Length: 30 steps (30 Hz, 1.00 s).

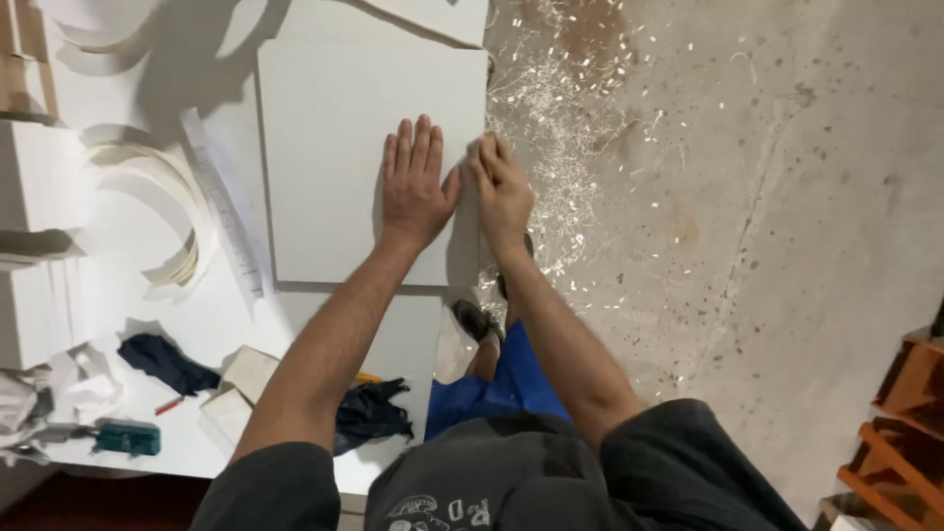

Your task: Apply edge banding to a wooden board using an iron, trim the excess with a utility knife, and sand the edges.

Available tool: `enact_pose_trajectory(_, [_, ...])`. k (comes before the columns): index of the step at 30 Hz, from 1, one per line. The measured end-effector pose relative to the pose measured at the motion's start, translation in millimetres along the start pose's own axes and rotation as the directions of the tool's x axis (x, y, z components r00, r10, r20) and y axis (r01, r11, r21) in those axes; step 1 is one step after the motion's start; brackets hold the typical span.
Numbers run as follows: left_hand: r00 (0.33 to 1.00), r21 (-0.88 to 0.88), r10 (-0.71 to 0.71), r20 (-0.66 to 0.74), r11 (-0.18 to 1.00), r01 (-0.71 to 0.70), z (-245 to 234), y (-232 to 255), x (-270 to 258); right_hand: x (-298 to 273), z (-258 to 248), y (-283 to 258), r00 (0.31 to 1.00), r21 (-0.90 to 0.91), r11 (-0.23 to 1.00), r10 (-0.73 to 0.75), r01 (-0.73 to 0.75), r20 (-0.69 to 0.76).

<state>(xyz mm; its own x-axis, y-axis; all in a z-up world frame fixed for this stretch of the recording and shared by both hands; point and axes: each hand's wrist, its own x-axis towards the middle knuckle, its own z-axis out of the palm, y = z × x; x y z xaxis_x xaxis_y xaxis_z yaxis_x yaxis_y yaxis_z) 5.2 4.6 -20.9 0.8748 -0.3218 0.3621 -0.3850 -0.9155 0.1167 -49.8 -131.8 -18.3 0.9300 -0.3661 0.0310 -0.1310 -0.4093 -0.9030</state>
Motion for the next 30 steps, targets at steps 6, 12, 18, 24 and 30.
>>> enact_pose_trajectory(6, [1.0,0.002,0.01,0.006,1.0,-0.01,-1,1,-1,14,7,24,1.0,-0.131,0.991,0.016,-0.018,-0.02])
enact_pose_trajectory(12, [0.995,-0.076,0.015,0.1,0.997,-0.007,-16,9,5,109,10,-25,0.97,0.065,0.969,0.235,-0.239,0.064])
enact_pose_trajectory(18, [0.996,-0.071,0.006,0.09,0.998,0.0,-16,7,6,149,17,-38,0.949,0.072,0.949,0.301,-0.308,0.096])
enact_pose_trajectory(24, [0.993,-0.066,0.009,0.115,0.998,-0.001,-15,2,13,161,23,-22,0.967,-0.029,0.972,0.236,-0.235,0.098])
enact_pose_trajectory(30, [0.994,-0.06,0.024,0.107,0.998,-0.017,-14,5,7,132,19,-9,0.986,-0.114,0.984,0.145,-0.135,0.084])
